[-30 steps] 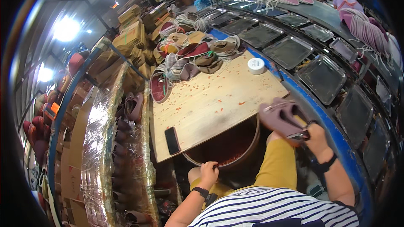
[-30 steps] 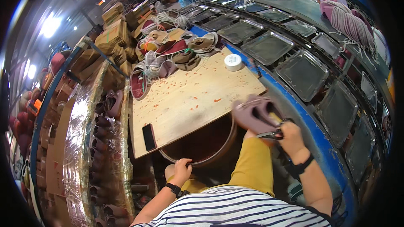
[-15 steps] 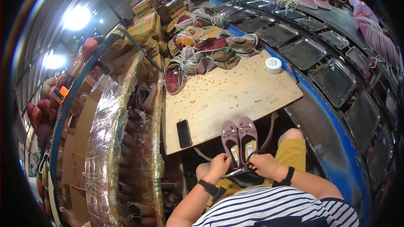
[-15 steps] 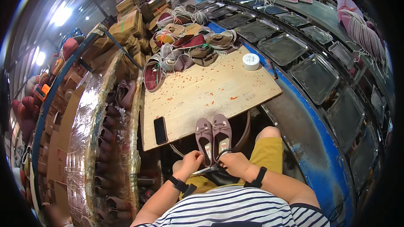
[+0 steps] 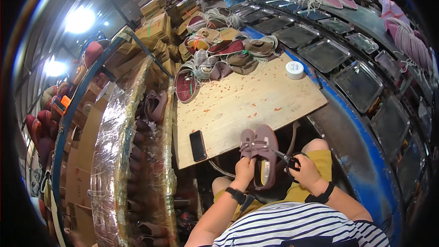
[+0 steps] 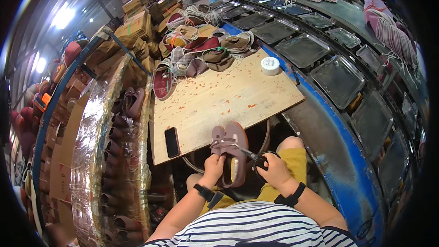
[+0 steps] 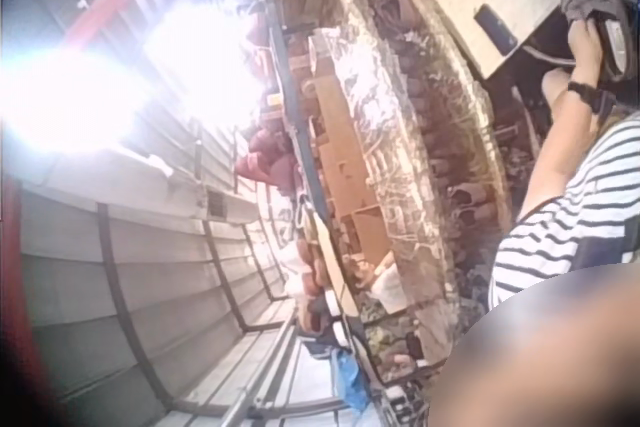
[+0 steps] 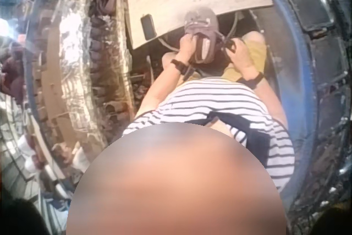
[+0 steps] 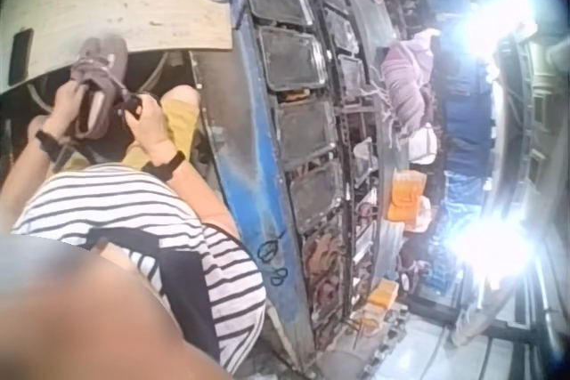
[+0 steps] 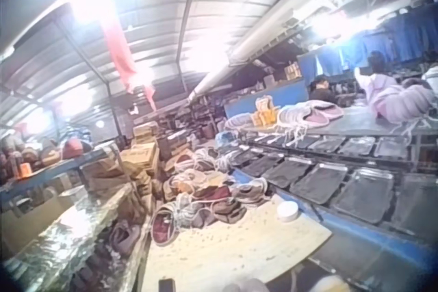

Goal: Trim excess material from the soles of shoes using shears.

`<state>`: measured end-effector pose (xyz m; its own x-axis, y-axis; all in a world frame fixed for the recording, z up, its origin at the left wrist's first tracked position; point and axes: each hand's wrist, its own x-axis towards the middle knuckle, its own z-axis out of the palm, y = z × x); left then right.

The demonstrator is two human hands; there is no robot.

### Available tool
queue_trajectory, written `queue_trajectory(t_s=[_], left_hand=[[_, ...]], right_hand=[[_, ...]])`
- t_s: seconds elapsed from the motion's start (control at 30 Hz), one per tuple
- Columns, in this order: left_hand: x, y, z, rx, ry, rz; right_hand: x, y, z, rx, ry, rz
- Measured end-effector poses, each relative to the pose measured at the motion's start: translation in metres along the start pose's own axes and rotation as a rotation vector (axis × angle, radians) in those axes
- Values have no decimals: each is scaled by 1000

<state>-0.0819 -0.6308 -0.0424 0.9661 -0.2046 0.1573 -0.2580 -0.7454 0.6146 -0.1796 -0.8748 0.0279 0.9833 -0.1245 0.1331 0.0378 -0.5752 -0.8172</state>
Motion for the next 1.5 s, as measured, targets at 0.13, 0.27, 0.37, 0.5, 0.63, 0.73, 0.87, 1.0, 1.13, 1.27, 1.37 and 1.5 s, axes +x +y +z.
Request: queue_trajectory(t_s=[0.13, 0.27, 0.37, 0.5, 0.63, 0.73, 0.87, 1.0, 1.13, 1.27, 1.37, 1.5], left_hand=[[-33, 11, -33, -932, -54, -491], [-51, -5, -54, -958, -111, -426], [-62, 7, -67, -902, -129, -449], [-70, 6, -73, -883, -85, -502], [-68, 26, -89, -508, -133, -486], [-79, -28, -60, -886, -145, -286], [-73, -13, -70, -1016, -190, -604], [-75, -4, -74, -1044, -268, -794], [-71, -2, -71, -1082, -289, -851], [-75, -31, -66, -1045, -183, -898], [-79, -54, -58, -1147, -82, -975], [-78, -62, -52, -1188, -20, -951]], right_hand=[[5, -18, 4, -139, -108, -30], [17, -34, 14, -57, -291, -34], [24, -50, 19, -97, -347, -133], [29, -54, 24, -136, -361, -102], [27, -48, 21, -185, -345, -138], [21, -37, 22, -208, -343, -137], [19, -18, 21, -211, -322, -12], [21, -18, 20, -208, -320, -2], [23, -21, 20, -286, -315, -3], [17, -9, 25, -281, -272, -54], [4, -21, 18, -238, -387, -60], [-15, -21, 14, -290, -508, -268]])
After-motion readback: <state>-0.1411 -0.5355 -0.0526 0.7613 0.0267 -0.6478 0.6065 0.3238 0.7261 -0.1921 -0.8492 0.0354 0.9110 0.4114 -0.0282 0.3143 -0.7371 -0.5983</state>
